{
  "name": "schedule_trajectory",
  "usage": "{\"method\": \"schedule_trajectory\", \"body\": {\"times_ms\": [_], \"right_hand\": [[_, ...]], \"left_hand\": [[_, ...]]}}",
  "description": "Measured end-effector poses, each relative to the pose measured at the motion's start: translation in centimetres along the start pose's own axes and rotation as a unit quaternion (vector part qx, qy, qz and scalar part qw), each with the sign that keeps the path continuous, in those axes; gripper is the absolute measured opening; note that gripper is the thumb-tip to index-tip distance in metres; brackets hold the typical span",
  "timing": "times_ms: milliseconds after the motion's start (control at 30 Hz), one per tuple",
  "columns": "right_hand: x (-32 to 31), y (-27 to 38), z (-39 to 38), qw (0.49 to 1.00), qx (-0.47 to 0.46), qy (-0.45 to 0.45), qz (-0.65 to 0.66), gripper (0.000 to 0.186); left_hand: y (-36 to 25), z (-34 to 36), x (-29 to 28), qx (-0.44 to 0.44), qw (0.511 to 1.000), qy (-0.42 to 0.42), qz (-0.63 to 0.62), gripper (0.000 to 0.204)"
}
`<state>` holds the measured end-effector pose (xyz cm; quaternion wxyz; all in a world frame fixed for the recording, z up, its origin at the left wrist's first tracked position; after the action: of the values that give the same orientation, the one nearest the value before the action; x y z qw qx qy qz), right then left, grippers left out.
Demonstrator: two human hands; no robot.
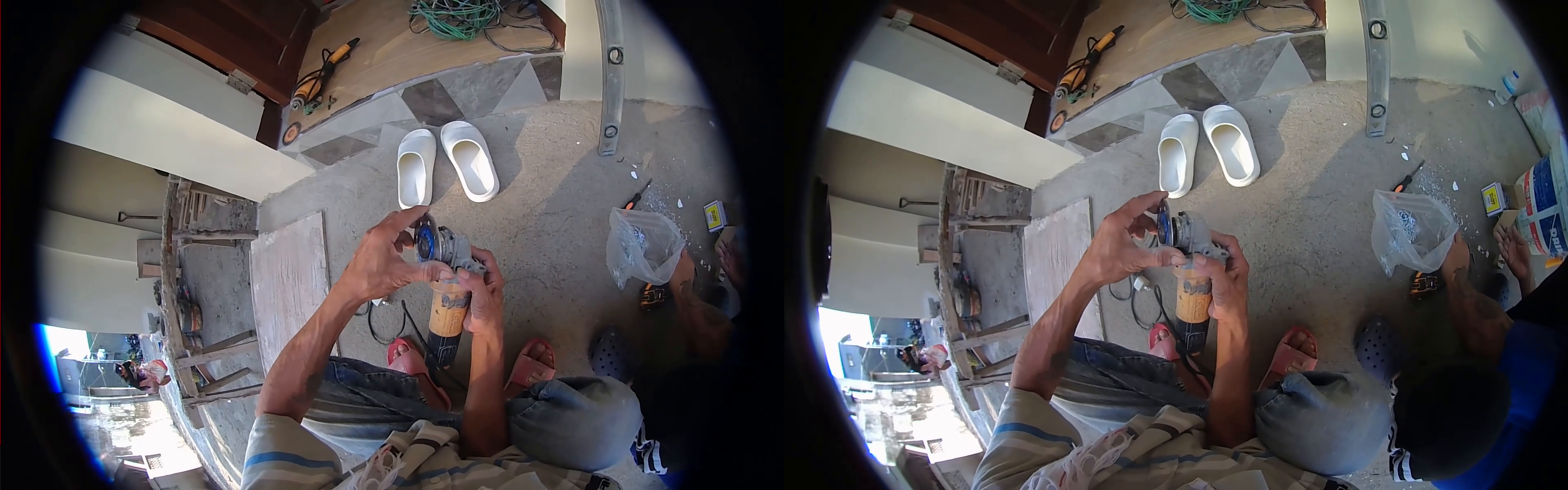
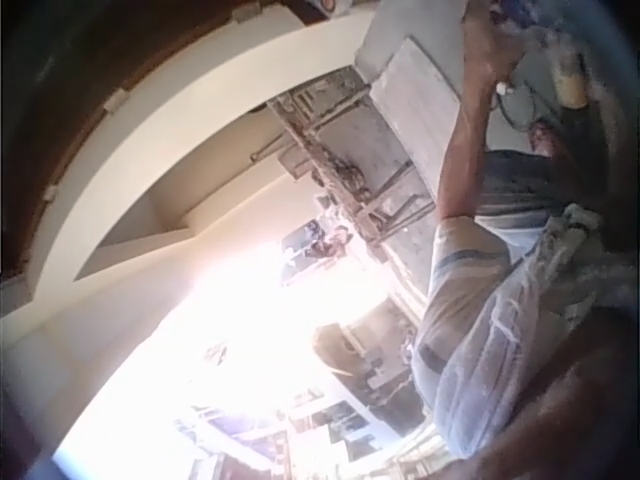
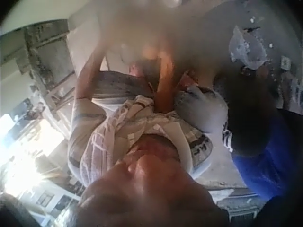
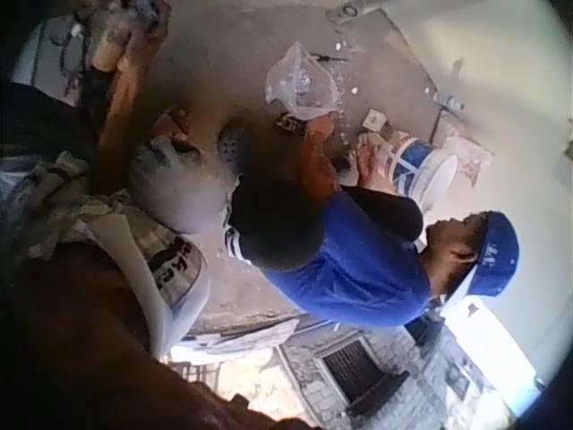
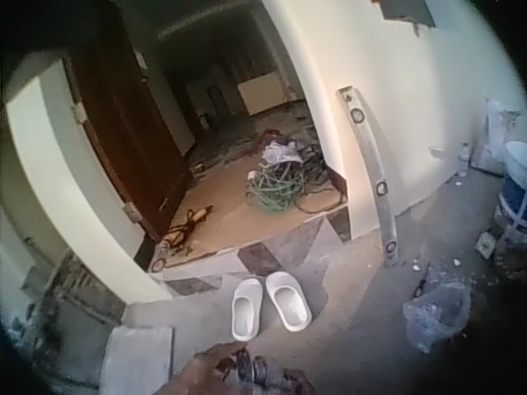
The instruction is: Replacing a component or repairing an angle grinder on the floor.
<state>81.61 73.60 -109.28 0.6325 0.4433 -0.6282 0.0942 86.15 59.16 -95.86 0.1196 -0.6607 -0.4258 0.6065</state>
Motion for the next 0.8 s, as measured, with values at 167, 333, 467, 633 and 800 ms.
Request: {"method": "schedule_trajectory", "body": {"times_ms": [167,333,467,633,800], "right_hand": [[0.0,0.0,0.6,0.992,-0.067,-0.032,-0.099,0.044],[4.2,-0.2,-0.2,0.973,-0.087,-0.017,-0.212,0.057],[4.5,-1.3,0.0,0.949,-0.127,-0.097,-0.272,0.055],[3.7,-2.5,-1.5,0.988,-0.007,-0.147,-0.041,0.062],[0.7,-3.0,-0.1,0.977,-0.073,-0.104,-0.174,0.072]], "left_hand": [[1.7,0.1,2.2,-0.095,0.954,-0.069,-0.275,0.095],[2.3,1.5,3.5,-0.119,0.915,-0.147,-0.356,0.076],[2.1,2.2,4.1,-0.028,0.935,-0.177,-0.306,0.053],[-0.7,1.5,4.1,0.227,0.951,-0.192,0.088,0.050],[0.1,2.8,4.7,0.070,0.989,-0.121,-0.057,0.057]]}}
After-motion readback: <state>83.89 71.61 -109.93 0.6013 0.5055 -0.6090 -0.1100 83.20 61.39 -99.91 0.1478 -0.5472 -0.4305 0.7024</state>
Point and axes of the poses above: each hand's wrist, its own z-axis towards the middle knuckle, its own x-axis out of the palm, y = z × x, the point moved 2 cm from there along z, towards the middle knuckle, and after that the axes turned 2 degrees about y, right-handed, at the moved point
